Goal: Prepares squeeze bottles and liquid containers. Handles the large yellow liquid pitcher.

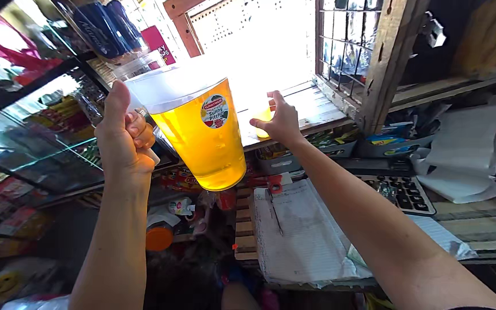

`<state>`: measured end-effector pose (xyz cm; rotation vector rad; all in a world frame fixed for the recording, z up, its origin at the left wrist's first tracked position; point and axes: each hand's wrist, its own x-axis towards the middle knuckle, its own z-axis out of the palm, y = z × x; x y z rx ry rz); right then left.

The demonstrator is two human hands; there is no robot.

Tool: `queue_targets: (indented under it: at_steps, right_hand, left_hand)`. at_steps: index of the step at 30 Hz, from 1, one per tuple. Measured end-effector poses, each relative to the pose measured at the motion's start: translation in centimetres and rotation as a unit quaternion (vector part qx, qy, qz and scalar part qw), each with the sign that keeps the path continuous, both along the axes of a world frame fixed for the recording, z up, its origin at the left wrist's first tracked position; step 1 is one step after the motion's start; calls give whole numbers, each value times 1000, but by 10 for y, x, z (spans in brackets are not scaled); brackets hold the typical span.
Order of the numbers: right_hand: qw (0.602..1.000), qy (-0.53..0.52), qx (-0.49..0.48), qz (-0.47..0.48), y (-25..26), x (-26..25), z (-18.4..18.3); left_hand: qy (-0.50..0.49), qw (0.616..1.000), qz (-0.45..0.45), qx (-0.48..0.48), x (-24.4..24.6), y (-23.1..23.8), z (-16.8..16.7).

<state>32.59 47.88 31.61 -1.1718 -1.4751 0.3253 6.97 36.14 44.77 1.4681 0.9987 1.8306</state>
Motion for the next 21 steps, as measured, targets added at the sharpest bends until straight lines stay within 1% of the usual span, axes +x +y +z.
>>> queue_targets:
  at_steps: [2,4,6,10,17,21]
  right_hand:
    - [998,35,31,50,4,0,-10]
    - [993,56,30,103,8,2,-18]
    - [990,60,26,122,10,5,-21]
    - [992,56,15,115,12,11,-24]
    - [993,40,-14,109,14,10,-25]
    - [993,49,-3,110,15,9,-26]
  left_hand:
    - [0,1000,-5,-5,1,1,-3]
    - [6,1000,-10,-14,3,1,-6]
    - [14,1000,-15,-23,4,3,-8]
    - [18,999,-24,-32,7,9,-13]
    - [22,999,-10,-46,14,20,-15]
    - [35,998,-4,-52,13,24,-13]
